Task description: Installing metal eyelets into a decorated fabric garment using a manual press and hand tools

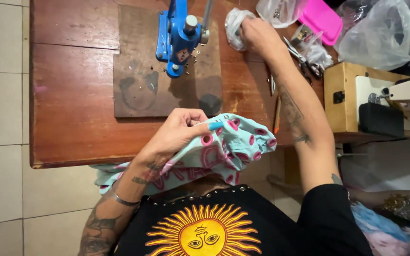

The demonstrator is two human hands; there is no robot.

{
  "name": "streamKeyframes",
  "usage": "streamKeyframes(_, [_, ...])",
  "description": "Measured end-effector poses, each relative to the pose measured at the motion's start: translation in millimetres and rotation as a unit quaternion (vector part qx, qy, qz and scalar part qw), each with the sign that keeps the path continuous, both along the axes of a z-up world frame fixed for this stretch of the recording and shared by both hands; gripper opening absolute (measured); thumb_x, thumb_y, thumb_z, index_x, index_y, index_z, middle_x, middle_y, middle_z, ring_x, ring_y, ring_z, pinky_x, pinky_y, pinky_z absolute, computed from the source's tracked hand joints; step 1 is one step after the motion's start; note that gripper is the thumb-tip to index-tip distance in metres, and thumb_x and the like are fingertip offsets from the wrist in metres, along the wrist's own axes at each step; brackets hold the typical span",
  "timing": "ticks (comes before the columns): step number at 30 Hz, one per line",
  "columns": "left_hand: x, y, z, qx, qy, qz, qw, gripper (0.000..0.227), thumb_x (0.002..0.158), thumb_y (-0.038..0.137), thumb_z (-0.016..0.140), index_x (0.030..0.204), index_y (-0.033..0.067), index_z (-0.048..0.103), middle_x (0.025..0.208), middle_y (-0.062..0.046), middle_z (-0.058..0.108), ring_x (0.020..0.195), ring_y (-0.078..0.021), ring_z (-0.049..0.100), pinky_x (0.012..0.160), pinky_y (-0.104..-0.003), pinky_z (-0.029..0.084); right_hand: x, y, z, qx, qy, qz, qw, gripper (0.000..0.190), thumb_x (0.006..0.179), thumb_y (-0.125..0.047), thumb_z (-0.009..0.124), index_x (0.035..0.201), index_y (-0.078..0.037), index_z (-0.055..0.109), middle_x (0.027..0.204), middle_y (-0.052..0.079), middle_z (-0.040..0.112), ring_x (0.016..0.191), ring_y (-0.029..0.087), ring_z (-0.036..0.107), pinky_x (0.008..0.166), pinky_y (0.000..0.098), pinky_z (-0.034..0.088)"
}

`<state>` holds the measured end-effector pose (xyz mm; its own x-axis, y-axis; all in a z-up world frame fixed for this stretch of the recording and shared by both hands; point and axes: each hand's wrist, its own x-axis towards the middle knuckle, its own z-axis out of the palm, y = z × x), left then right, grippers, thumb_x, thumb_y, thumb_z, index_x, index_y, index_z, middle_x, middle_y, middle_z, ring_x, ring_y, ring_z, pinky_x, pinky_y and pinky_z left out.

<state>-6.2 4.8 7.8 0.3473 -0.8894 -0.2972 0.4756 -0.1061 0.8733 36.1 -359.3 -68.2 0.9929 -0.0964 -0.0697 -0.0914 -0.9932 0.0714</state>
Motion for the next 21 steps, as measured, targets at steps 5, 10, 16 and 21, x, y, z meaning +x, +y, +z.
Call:
streamKeyframes(5, [0,1,5,0.003,-0.024,-0.006,1.000,0.021,0.078,0.017,0.065,0.060,0.0075,0.059,0.051,0.003,0.055,0.047,-0.0002,0.041,0.046,-0.014,0.028,-10,7,22,0.000,-0.043,0.014,0.999,0.019,0.090,-0.010,0.053,0.086,0.005,0.042,0.066,0.027,0.053,0.058,0.048,0.049,0.049,0.0515,0.034])
streamKeyframes(10, [-4,-1,-4,-0.007,-0.034,0.005,0.999,0.021,0.077,0.020,0.066,0.061,0.0088,0.057,0.052,0.006,0.051,0.048,0.0016,0.037,0.043,-0.015,0.023,-14,-3,15,-0.087,-0.118,0.060,0.987,0.026,0.086,-0.018,0.067,0.077,0.000,0.051,0.060,0.022,0.056,0.053,0.043,0.053,0.045,0.0480,0.037])
streamKeyframes(16, [-5,-1,3,0.005,0.005,0.006,1.000,0.017,0.076,0.010,0.063,0.061,0.0052,0.058,0.052,-0.001,0.058,0.046,-0.0023,0.045,0.043,-0.015,0.031,-12,8,12,-0.121,-0.089,0.076,0.986,0.026,0.093,-0.020,0.055,0.086,0.002,0.044,0.065,0.019,0.057,0.054,0.038,0.058,0.042,0.0456,0.043])
streamKeyframes(21, [-2,-1,0,0.001,0.005,0.012,1.000,0.015,0.074,0.006,0.063,0.060,0.0060,0.058,0.052,-0.001,0.058,0.045,-0.0017,0.046,0.042,-0.014,0.030,-12,23,26,0.017,-0.083,-0.013,0.996,0.020,0.095,-0.016,0.044,0.088,0.002,0.040,0.073,0.026,0.055,0.063,0.046,0.055,0.053,0.0513,0.039])
